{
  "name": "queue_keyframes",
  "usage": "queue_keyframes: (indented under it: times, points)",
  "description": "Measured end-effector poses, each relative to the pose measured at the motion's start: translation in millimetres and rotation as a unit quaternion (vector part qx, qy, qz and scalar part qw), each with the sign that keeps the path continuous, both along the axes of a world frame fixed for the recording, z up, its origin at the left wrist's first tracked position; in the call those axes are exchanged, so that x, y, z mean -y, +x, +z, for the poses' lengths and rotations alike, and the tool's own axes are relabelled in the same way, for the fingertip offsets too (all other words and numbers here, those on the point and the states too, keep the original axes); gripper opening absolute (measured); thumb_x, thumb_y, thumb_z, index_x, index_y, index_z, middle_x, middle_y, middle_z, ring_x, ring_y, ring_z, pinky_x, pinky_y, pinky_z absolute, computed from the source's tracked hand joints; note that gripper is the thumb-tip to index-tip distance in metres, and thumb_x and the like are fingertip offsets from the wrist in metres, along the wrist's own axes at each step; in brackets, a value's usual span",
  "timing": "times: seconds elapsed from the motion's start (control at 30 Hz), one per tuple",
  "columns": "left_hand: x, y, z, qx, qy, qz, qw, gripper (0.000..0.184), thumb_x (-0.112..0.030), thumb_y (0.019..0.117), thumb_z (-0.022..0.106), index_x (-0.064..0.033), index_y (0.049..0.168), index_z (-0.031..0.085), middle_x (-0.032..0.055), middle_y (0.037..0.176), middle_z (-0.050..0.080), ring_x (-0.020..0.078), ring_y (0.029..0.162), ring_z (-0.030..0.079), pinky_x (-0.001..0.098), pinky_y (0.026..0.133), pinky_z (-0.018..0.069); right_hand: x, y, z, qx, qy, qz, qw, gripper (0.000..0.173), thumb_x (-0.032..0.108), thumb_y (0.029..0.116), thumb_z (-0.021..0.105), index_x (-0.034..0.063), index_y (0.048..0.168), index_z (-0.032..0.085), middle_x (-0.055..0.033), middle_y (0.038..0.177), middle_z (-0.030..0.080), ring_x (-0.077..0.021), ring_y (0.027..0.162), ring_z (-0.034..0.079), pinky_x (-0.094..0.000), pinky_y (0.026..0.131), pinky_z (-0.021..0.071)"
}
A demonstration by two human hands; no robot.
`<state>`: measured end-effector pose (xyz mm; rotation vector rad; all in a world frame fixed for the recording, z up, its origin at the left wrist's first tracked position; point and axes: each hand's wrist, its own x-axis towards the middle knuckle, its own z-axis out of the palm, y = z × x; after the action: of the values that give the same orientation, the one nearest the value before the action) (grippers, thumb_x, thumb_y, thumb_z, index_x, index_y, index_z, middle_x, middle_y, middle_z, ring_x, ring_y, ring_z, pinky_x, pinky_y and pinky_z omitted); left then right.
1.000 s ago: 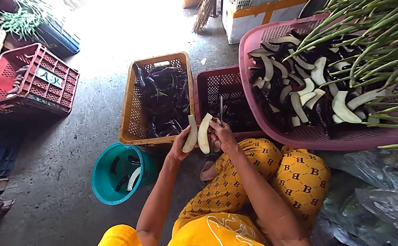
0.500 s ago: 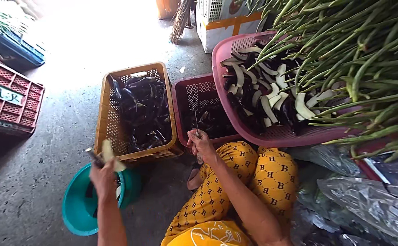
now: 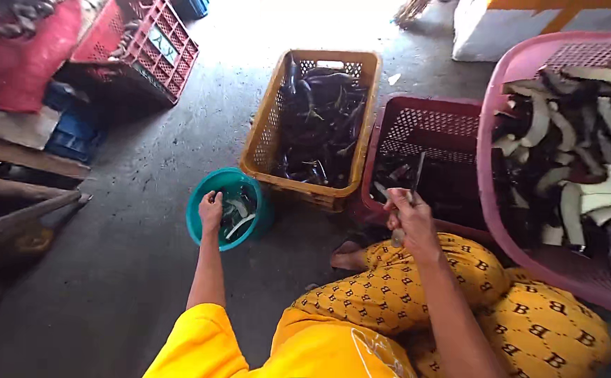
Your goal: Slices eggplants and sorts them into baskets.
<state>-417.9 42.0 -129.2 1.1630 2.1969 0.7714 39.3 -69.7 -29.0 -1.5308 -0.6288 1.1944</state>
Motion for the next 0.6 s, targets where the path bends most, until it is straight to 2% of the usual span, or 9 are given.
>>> queue_keyframes:
  times: [0.1, 0.17, 0.23, 0.3, 0.4, 0.5, 0.6]
  points:
    - [-19, 42, 26, -0.041, 0.063, -0.038, 0.996, 0.042, -0.020, 0.1051, 0.056, 0.0072, 0.138, 0.056, 0.0316, 0.134, 0.058, 0.0422, 0.124, 0.058, 0.0534, 0.109, 0.0426, -3, 14, 26, 0.073, 0.014, 0.019, 0.997, 0.017, 0.011, 0.1066, 0.053, -0.0008, 0.118, 0.059, -0.0006, 0.072, 0.061, -0.0027, 0.045, 0.047, -0.0172, 0.046, 0.0446]
    - [-36, 82, 34, -0.047, 0.124, -0.104, 0.986, 0.040, -0.019, 0.1051, 0.055, 0.0076, 0.135, 0.057, 0.0318, 0.134, 0.057, 0.0427, 0.124, 0.058, 0.0546, 0.107, 0.0450, -4, 26, 37, 0.141, 0.005, 0.042, 0.989, 0.018, 0.010, 0.1042, 0.058, 0.0000, 0.119, 0.060, -0.0019, 0.074, 0.061, -0.0033, 0.046, 0.047, -0.0179, 0.046, 0.0445]
    - [-58, 128, 31, -0.050, 0.155, -0.187, 0.969, 0.038, -0.020, 0.1056, 0.055, 0.0060, 0.133, 0.058, 0.0298, 0.133, 0.059, 0.0422, 0.124, 0.059, 0.0560, 0.106, 0.0463, -7, 38, 40, 0.216, -0.024, 0.081, 0.973, 0.025, 0.013, 0.1030, 0.062, 0.0009, 0.125, 0.059, -0.0053, 0.082, 0.062, -0.0071, 0.053, 0.051, -0.0238, 0.053, 0.0471]
    - [-83, 174, 21, -0.057, 0.137, -0.299, 0.943, 0.039, -0.024, 0.1063, 0.054, 0.0043, 0.132, 0.060, 0.0280, 0.131, 0.062, 0.0439, 0.124, 0.059, 0.0601, 0.107, 0.0449, -9, 45, 35, 0.250, -0.060, 0.105, 0.961, 0.033, 0.018, 0.1032, 0.063, 0.0007, 0.130, 0.057, -0.0088, 0.088, 0.064, -0.0112, 0.060, 0.055, -0.0303, 0.060, 0.0496]
    - [-132, 243, -12, -0.052, 0.046, -0.416, 0.907, 0.038, -0.022, 0.1035, 0.059, 0.0040, 0.131, 0.062, 0.0271, 0.129, 0.064, 0.0449, 0.125, 0.058, 0.0609, 0.108, 0.0438, -9, 44, 23, 0.214, -0.093, 0.087, 0.968, 0.033, 0.020, 0.1049, 0.060, -0.0003, 0.131, 0.056, -0.0082, 0.090, 0.064, -0.0092, 0.059, 0.054, -0.0270, 0.057, 0.0479]
    - [-170, 300, -43, -0.062, -0.031, -0.447, 0.892, 0.048, -0.019, 0.0996, 0.065, 0.0064, 0.139, 0.054, 0.0317, 0.139, 0.054, 0.0492, 0.131, 0.051, 0.0629, 0.107, 0.0429, -10, 39, 19, 0.178, -0.102, 0.069, 0.976, 0.035, 0.018, 0.1050, 0.059, -0.0015, 0.133, 0.054, -0.0092, 0.092, 0.064, -0.0103, 0.060, 0.055, -0.0268, 0.056, 0.0482]
    - [-194, 333, -67, -0.046, -0.037, -0.417, 0.907, 0.056, -0.022, 0.1014, 0.061, 0.0096, 0.145, 0.044, 0.0348, 0.149, 0.043, 0.0518, 0.137, 0.044, 0.0637, 0.111, 0.0392, -12, 41, 17, 0.177, -0.098, 0.069, 0.977, 0.038, 0.019, 0.1040, 0.060, -0.0016, 0.135, 0.054, -0.0119, 0.096, 0.065, -0.0143, 0.065, 0.059, -0.0319, 0.062, 0.0517]
